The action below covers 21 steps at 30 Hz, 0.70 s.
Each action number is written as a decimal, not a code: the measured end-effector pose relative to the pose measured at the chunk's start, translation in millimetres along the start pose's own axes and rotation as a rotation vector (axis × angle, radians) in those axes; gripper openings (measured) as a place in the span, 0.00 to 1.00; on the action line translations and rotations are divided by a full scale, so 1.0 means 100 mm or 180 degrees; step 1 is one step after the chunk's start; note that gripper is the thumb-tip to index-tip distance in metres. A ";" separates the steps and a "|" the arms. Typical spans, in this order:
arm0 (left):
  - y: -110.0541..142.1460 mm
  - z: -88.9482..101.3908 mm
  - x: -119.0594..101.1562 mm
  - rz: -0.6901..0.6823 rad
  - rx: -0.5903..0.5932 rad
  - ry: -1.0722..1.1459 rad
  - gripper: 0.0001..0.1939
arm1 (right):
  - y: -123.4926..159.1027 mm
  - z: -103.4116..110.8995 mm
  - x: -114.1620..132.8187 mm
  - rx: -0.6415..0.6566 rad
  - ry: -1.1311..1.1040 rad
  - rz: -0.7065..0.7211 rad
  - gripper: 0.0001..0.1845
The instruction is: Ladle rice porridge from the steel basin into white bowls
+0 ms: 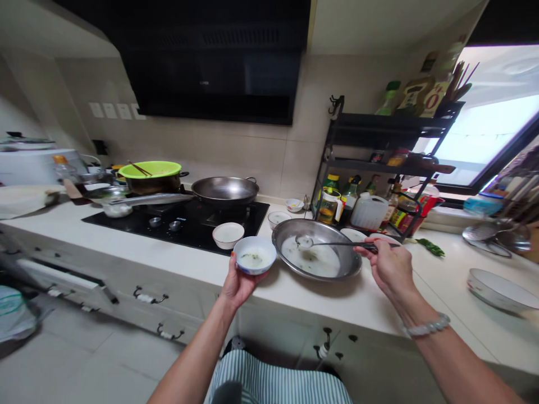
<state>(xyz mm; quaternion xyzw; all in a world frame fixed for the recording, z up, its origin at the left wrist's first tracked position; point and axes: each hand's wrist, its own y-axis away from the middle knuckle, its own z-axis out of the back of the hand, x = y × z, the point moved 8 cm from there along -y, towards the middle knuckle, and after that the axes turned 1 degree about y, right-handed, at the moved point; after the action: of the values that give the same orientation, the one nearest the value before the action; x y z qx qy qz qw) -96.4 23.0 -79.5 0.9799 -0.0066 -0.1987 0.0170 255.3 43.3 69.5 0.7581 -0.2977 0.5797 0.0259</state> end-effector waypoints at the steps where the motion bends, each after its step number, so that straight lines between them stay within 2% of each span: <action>1: 0.00 0.00 0.00 -0.0006 0.0006 -0.0005 0.31 | 0.01 -0.06 0.05 0.0043 -0.0021 0.0044 0.03; 5: 0.00 0.00 0.01 0.0003 0.0014 -0.0005 0.31 | 0.11 -0.40 0.17 0.0342 -0.0082 0.0155 0.05; 9: -0.01 0.01 0.01 0.0033 0.0068 0.0028 0.33 | 0.33 -0.71 0.17 0.0626 -0.0048 0.0178 0.08; 13: -0.01 0.01 0.02 0.0075 0.0102 0.0005 0.35 | 0.69 -0.89 0.15 0.1092 0.0515 0.0448 0.11; 16: -0.01 0.01 0.01 0.0081 0.0083 -0.0017 0.36 | 1.02 -0.96 0.21 0.1667 0.0905 0.1132 0.10; 19: 0.00 -0.01 0.01 0.0081 0.0146 0.0016 0.35 | 1.37 -0.98 0.32 0.2410 0.0811 0.2053 0.10; 21: -0.01 -0.02 0.02 0.0092 0.0201 0.0039 0.34 | 1.51 -0.96 0.37 0.2678 0.0754 0.2396 0.11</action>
<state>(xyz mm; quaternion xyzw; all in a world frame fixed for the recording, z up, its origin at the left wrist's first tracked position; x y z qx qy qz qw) -94.2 23.6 -78.7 0.9809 -0.0269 -0.1922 -0.0111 105.8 -59.2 87.7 0.4749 -0.2858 0.6985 -0.4526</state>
